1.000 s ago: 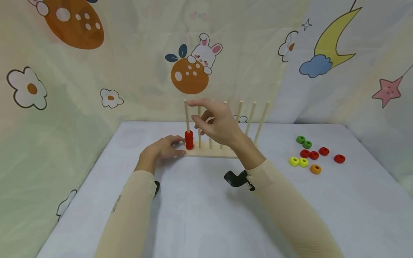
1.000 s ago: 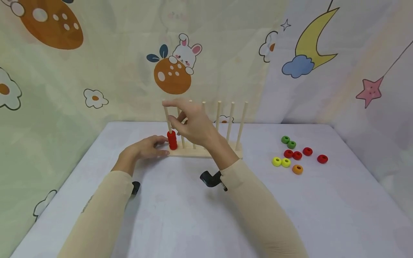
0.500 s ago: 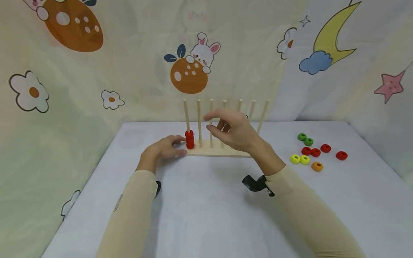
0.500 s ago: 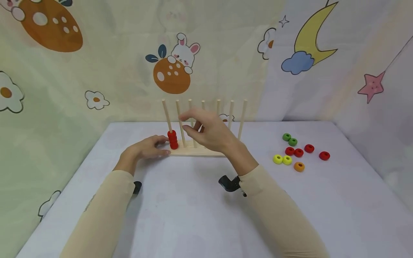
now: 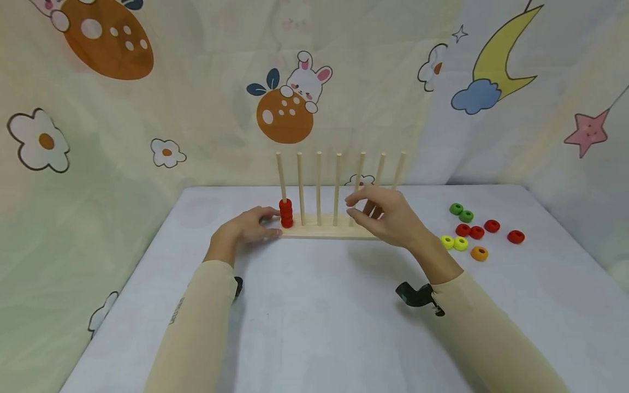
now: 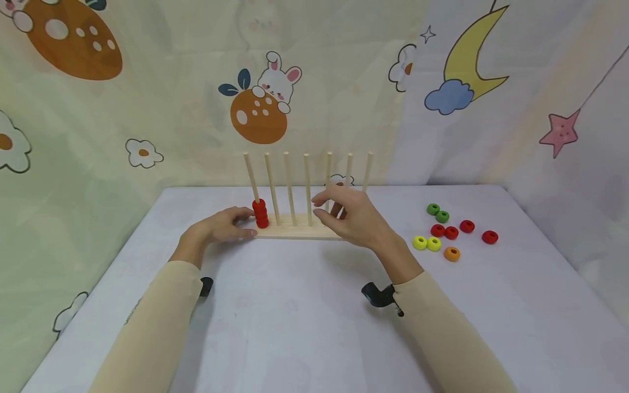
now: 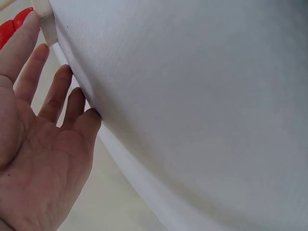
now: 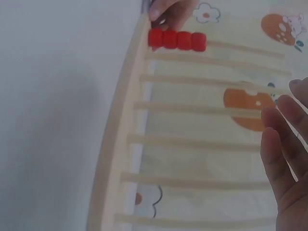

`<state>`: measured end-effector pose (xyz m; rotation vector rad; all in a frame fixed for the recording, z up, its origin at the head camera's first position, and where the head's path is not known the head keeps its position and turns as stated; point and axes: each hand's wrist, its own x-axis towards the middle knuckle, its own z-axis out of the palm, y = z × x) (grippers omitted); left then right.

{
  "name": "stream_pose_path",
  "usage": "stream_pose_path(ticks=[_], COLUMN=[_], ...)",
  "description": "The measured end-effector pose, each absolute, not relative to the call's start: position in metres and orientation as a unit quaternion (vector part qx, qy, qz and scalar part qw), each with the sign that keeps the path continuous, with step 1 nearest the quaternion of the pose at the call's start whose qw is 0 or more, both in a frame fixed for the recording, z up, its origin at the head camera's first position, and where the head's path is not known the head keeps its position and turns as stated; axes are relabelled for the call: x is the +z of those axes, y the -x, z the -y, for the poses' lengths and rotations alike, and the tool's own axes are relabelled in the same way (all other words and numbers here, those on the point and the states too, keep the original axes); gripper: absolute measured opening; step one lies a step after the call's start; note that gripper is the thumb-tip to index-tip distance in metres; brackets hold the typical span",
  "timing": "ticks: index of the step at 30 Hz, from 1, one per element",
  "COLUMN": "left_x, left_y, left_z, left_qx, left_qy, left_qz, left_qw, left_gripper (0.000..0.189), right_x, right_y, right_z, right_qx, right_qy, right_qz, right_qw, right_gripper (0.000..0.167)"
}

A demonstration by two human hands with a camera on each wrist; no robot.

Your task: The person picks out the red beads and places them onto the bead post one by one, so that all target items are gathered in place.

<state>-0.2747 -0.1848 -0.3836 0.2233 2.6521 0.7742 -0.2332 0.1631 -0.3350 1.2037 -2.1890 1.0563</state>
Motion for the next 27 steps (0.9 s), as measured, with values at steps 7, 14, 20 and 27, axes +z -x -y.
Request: stream_pose_path(ticks=[7, 14, 20, 27], left_x=[-0.385, -0.383, -0.379, -0.384], left_y=[0.275, 0.278, 0.281, 0.277], left_z=[0.186, 0.184, 0.178, 0.181], left_qx=[0.274, 0.270, 0.268, 0.267], left_qy=[-0.082, -0.084, -0.084, -0.078], left_qz=[-0.940, -0.941, -0.941, -0.941], left_qw=[0.185, 0.185, 0.188, 0.192], left_gripper=[0.063, 0.061, 0.062, 0.064], right_x=[-0.340, -0.349, -0.358, -0.362], right_y=[0.234, 0.231, 0.224, 0.227], right_z=[-0.191, -0.230, -0.259, -0.280], right_qx=[0.337, 0.303, 0.298, 0.299], right_qy=[-0.420, -0.372, -0.331, -0.310], right_qz=[0.817, 0.848, 0.864, 0.872], right_qw=[0.205, 0.224, 0.236, 0.233], right_gripper=[0.023, 0.025, 0.025, 0.025])
